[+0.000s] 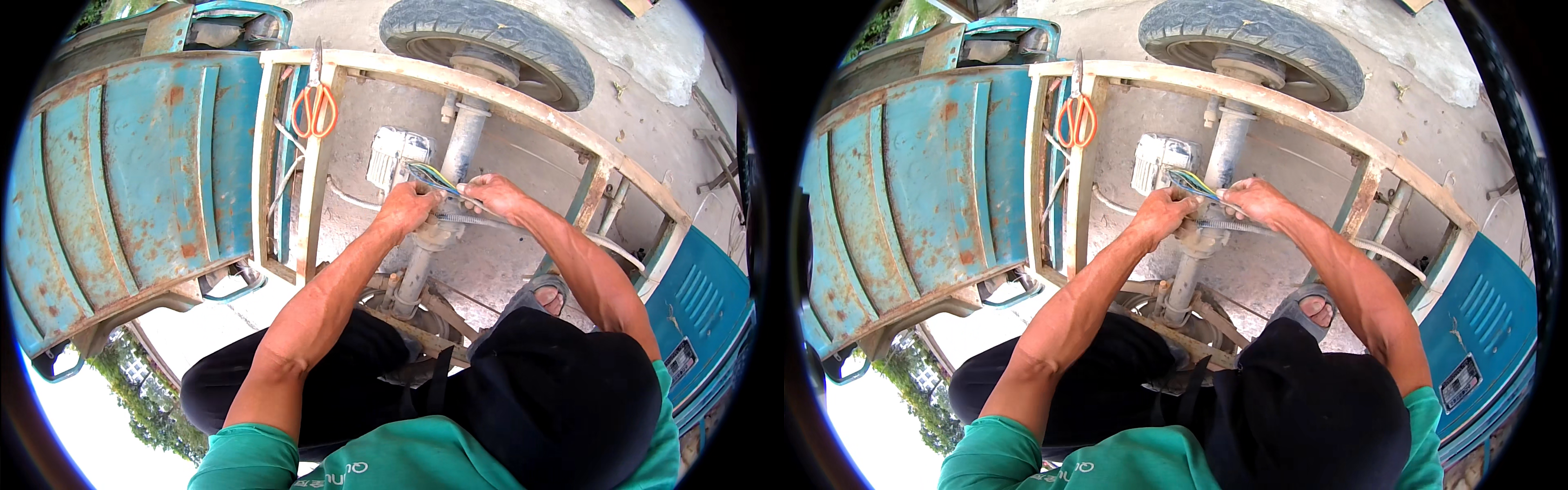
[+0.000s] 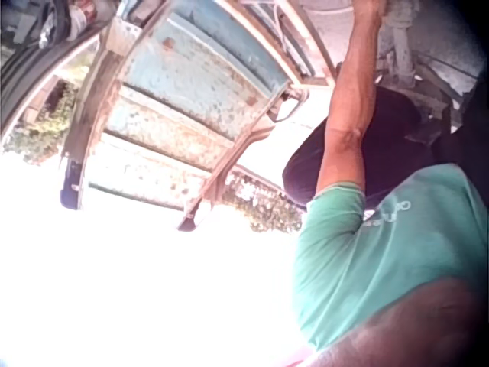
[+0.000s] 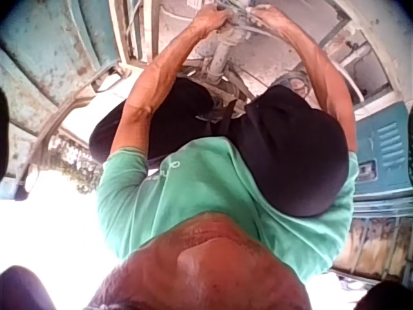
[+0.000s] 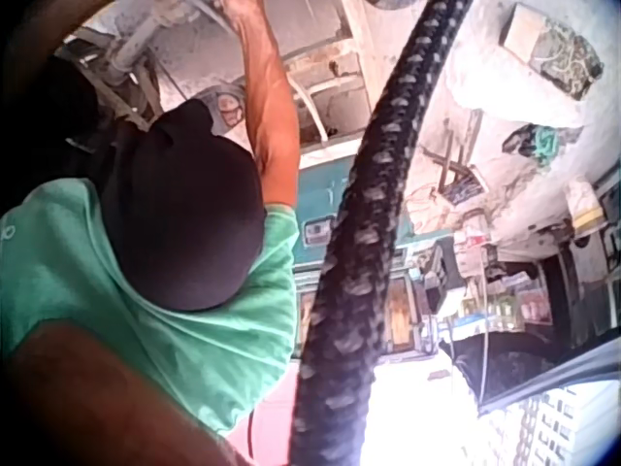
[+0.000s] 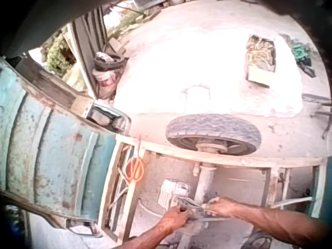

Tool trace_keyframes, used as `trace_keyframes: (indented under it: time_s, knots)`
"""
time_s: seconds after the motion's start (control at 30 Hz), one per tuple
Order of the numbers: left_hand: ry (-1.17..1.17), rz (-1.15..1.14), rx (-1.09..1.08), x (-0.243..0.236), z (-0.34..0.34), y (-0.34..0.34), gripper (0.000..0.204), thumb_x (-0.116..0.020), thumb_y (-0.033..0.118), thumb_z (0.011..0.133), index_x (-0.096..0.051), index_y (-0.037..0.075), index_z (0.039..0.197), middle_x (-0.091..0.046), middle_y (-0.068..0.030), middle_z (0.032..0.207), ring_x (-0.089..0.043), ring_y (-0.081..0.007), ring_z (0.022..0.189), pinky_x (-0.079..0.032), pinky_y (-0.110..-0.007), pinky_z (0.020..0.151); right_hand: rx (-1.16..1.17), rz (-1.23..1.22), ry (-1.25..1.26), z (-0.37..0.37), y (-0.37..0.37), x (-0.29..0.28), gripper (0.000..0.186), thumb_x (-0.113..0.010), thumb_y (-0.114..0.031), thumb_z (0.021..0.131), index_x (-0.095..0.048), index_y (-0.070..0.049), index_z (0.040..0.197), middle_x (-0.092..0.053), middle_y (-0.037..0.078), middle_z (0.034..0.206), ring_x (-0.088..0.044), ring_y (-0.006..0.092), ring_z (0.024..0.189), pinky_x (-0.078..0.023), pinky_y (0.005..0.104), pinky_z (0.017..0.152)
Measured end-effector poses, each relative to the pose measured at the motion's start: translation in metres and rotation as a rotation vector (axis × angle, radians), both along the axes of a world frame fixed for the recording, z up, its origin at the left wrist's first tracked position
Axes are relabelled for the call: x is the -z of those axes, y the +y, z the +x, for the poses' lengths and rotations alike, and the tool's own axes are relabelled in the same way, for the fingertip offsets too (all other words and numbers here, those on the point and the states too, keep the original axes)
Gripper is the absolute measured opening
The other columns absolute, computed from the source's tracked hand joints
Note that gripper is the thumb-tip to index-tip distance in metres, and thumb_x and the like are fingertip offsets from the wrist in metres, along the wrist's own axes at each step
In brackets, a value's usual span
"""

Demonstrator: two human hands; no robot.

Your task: The person sits on the ground and uses orange-handled scissors to cut the outer sheathing of a wire cable connected to a small electric motor. They then separate the individual colored wires inside the cable.

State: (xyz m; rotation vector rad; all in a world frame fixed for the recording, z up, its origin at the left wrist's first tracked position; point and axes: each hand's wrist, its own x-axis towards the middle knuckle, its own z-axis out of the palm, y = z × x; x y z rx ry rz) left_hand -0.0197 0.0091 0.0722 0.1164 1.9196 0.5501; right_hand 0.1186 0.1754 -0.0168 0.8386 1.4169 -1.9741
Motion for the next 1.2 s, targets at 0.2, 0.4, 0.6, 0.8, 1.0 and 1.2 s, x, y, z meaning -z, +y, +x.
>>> trace_keyframes:
  time_s: [0.2, 0.4, 0.6, 0.8, 1.0, 1.2]
  knots:
    - [-0.371, 0.274, -0.802, 0.033, 0.036, 0.0, 0.007, -0.065, 0.012, 0.099, -0.062, 0.008, 0.104, -0.07, -0.0028, 0.089, -0.06, -0.0112, 0.066, -0.054, -0.03, 0.062, 0.033, -0.049, -0.026, 0.004, -0.002, 0.013, 0.037, -0.065, -0.039, 0.1, -0.074, -0.003, 0.095, -0.067, 0.002, 0.076, -0.054, 0.0097, 0.061, -0.044, 0.0288, 0.055]
    - [-0.45, 0.371, -0.894, 0.042, 0.039, -0.003, 0.009, -0.064, 0.006, 0.099, -0.059, 0.008, 0.106, -0.069, -0.0045, 0.09, -0.067, -0.0141, 0.076, -0.057, -0.031, 0.067, -0.027, -0.064, -0.132, -0.006, 0.003, -0.006, 0.036, -0.062, -0.036, 0.102, -0.074, -0.003, 0.094, -0.066, 0.002, 0.074, -0.053, 0.0104, 0.055, -0.041, 0.03, 0.047]
    - [-0.513, 0.482, -0.924, 0.052, 0.048, -0.011, 0.014, -0.058, 0.002, 0.099, -0.054, 0.006, 0.112, -0.068, -0.0082, 0.098, -0.07, -0.0174, 0.082, -0.062, -0.033, 0.075, -0.07, -0.096, -0.136, -0.009, 0.007, -0.01, 0.036, -0.063, -0.036, 0.101, -0.075, -0.002, 0.095, -0.067, 0.004, 0.075, -0.053, 0.0114, 0.053, -0.041, 0.0307, 0.043]
    - [-0.49, 0.407, -0.943, 0.052, 0.047, -0.007, 0.018, -0.046, -0.002, 0.095, -0.052, 0.004, 0.111, -0.065, -0.0112, 0.1, -0.071, -0.0232, 0.086, -0.063, -0.037, 0.078, -0.118, -0.074, -0.087, -0.008, 0.003, -0.005, 0.036, -0.064, -0.036, 0.101, -0.075, -0.002, 0.096, -0.068, 0.004, 0.075, -0.054, 0.0123, 0.055, -0.043, 0.0311, 0.047]
    - [-0.34, 0.28, -0.866, 0.045, 0.058, -0.003, 0.017, -0.047, 0.0, 0.093, -0.052, 0.004, 0.109, -0.065, -0.0113, 0.091, -0.07, -0.0234, 0.076, -0.063, -0.037, 0.068, -0.168, -0.055, -0.05, -0.004, 0.002, 0.003, 0.036, -0.063, -0.036, 0.101, -0.074, -0.002, 0.095, -0.068, 0.004, 0.077, -0.055, 0.0118, 0.058, -0.044, 0.0306, 0.052]
    - [-0.299, 0.228, -0.804, 0.044, 0.14, -0.032, 0.006, -0.053, 0.008, 0.097, -0.055, 0.006, 0.103, -0.069, -0.0113, 0.092, -0.067, -0.0203, 0.065, -0.056, -0.036, 0.058, -0.128, -0.07, -0.085, -0.006, 0.009, -0.015, 0.036, -0.062, -0.037, 0.102, -0.073, -0.003, 0.096, -0.068, 0.002, 0.078, -0.055, 0.0092, 0.059, -0.043, 0.0282, 0.05]
